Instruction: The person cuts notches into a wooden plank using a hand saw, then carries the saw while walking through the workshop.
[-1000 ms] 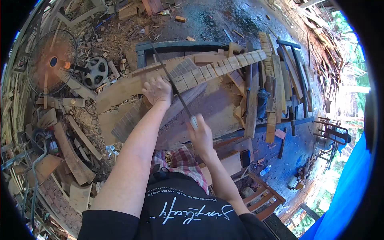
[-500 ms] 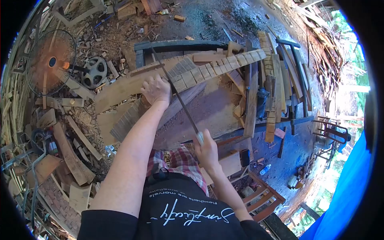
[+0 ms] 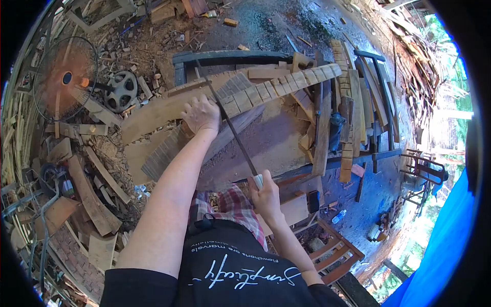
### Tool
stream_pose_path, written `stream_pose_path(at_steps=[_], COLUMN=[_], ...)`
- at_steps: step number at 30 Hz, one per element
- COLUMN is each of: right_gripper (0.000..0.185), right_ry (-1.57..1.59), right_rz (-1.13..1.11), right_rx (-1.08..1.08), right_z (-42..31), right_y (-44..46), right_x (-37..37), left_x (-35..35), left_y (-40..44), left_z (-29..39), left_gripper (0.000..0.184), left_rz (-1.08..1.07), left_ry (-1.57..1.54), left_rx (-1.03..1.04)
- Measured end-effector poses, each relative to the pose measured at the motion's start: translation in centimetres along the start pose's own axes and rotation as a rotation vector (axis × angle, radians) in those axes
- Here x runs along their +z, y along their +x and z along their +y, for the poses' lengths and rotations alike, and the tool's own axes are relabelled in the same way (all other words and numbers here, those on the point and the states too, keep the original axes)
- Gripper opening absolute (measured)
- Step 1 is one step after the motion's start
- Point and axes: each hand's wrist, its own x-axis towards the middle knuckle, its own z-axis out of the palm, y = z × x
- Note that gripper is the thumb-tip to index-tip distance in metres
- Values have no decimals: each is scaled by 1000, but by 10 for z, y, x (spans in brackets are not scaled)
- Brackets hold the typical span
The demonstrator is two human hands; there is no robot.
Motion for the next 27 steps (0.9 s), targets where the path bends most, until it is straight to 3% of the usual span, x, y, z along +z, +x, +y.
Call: stream_pose_path(at_steps=[5,11,13,18,27], right_gripper=[24,24,23,23,21], right_ry=[-38,-20,-29,-30,9], right_rz=[33,38,-42,41,-6], right_rx=[-77,-47,70,-76,0], right_z=[-18,-15,-13,-19,5], right_y=[88,16,-4,87,-2], right_x=[44,3,-10,45,2], left_x=[2,5,-2,0,-2], left_y=[2,3,3,2,-1], left_z=[0,1,3,1,1], left_gripper=[24,24,24,24,23], left_rz=[32,51,39,41,26], left_ry=[7,-17,-19,4,4], left_rx=[10,-3,-9,3,8])
